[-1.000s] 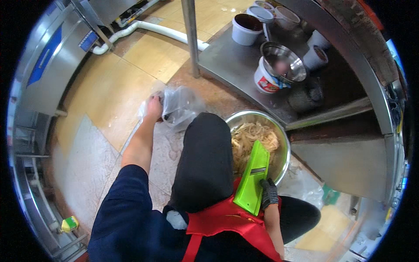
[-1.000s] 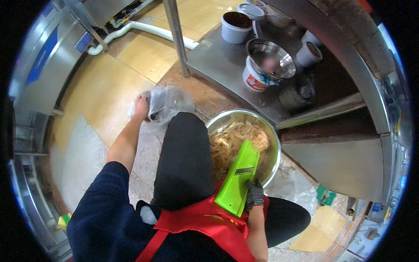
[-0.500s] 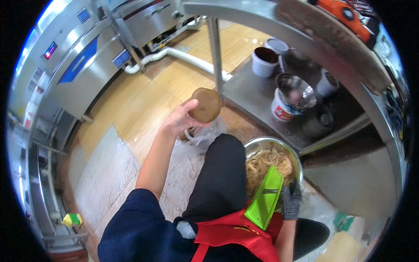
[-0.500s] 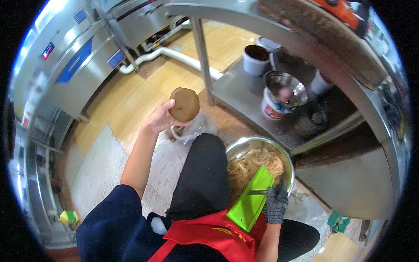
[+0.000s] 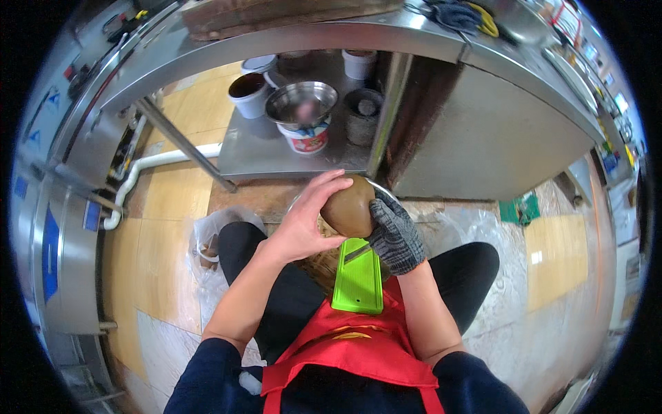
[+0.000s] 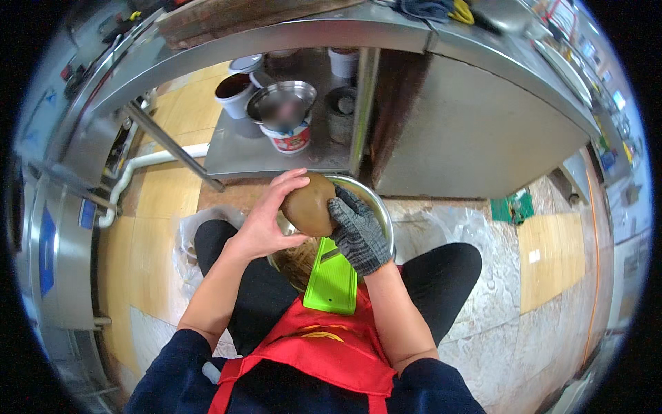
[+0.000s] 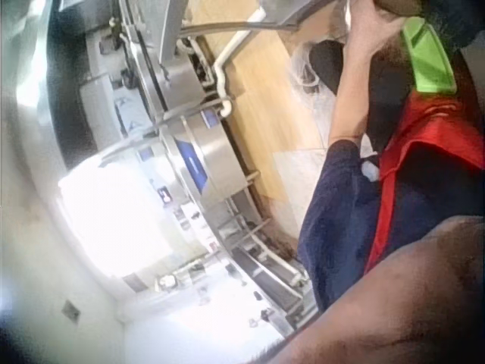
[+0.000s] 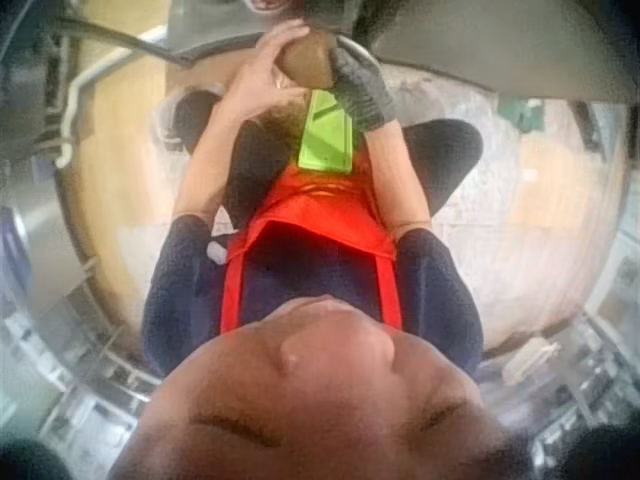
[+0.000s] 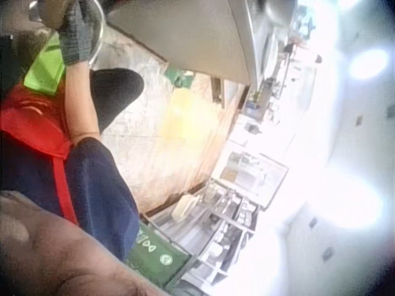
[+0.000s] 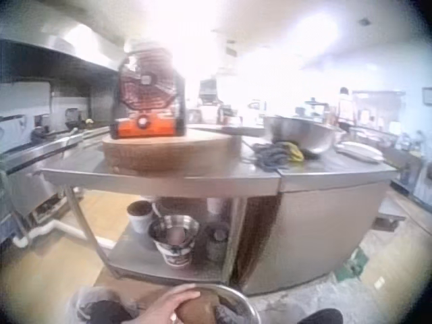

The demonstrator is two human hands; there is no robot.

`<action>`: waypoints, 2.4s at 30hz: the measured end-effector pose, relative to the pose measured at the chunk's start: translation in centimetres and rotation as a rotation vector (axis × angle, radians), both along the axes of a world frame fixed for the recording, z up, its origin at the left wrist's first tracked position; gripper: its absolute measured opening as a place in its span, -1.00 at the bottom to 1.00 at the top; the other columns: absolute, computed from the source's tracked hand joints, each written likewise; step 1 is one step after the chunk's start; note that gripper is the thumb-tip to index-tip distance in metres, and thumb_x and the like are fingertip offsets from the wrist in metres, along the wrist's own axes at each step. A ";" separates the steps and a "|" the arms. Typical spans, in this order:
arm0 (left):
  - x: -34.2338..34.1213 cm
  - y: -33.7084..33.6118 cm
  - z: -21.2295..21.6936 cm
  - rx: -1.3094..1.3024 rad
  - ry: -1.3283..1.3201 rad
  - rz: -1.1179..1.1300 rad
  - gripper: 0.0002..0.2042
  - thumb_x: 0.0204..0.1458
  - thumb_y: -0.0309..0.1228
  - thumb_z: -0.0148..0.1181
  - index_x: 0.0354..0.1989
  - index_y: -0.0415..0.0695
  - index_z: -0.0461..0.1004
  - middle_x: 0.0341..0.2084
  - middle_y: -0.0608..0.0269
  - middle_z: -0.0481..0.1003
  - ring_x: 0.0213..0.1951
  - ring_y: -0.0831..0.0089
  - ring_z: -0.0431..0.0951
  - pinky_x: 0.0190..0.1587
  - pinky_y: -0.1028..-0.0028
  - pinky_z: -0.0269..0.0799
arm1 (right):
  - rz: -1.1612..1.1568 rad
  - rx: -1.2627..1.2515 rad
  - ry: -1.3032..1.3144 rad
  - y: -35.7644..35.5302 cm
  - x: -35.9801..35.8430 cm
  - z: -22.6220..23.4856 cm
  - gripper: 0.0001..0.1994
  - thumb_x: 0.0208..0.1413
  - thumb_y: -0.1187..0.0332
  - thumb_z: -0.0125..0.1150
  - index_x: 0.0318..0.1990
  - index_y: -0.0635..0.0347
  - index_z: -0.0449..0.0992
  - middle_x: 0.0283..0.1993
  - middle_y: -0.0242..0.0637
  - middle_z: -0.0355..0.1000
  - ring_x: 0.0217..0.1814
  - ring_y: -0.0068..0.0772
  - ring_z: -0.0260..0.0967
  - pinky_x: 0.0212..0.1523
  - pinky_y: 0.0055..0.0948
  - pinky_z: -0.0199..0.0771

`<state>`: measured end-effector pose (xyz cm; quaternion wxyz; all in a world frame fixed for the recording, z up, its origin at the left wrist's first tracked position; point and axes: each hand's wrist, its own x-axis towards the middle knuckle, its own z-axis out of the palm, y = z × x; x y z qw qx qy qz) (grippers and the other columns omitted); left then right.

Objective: The person sits on the floor and grates a brown root vegetable into a metal bowl using a green mandoline slicer. They briefly switch to using a knife to trim the vegetable before resuming grating.

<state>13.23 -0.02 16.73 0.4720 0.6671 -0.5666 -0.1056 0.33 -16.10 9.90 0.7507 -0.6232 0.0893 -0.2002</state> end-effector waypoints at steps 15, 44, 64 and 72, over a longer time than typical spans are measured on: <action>0.2 -1.9 -2.9 -0.118 0.257 -0.068 -0.05 -0.37 -0.53 0.54 0.24 0.05 0.03 0.29 0.07 0.12 0.27 0.25 0.23 0.23 0.24 0.28 | -0.221 -0.586 0.131 -1.4 -2.2 2.9 -0.46 0.01 0.45 0.30 0.20 0.24 0.34 0.09 -0.10 0.46 0.12 -0.24 0.43 0.14 -0.38 0.39; 0.7 -3.5 -5.2 -0.297 1.694 -0.234 -0.30 0.06 -0.35 0.23 0.32 0.21 -0.05 0.27 0.12 0.10 0.27 -0.07 0.19 0.12 -0.24 0.34 | -0.394 -0.847 0.017 -2.2 0.8 6.2 -0.56 0.03 0.42 0.30 0.11 0.20 0.44 0.02 -0.06 0.41 0.08 -0.14 0.38 0.10 -0.29 0.39; 1.4 -1.8 -3.4 -0.640 0.712 0.101 -0.15 -0.26 -0.56 0.45 0.23 -0.02 0.02 0.15 0.14 0.15 0.20 0.34 0.25 0.23 0.34 0.22 | -0.488 -1.472 -0.311 -5.1 9.4 29.3 -0.69 0.15 0.32 0.22 0.05 0.16 0.53 -0.08 -0.20 0.55 -0.02 -0.30 0.49 0.10 -0.38 0.40; 1.8 -1.5 -3.5 -0.518 0.530 0.148 -0.06 -0.29 -0.54 0.46 0.29 -0.05 -0.05 0.19 0.08 0.13 0.23 0.27 0.22 0.28 0.25 0.16 | -0.898 -1.980 -0.249 -13.2 13.3 30.4 -0.63 0.11 0.25 0.19 0.06 0.16 0.49 0.03 -0.08 0.47 0.11 -0.09 0.41 0.14 -0.24 0.39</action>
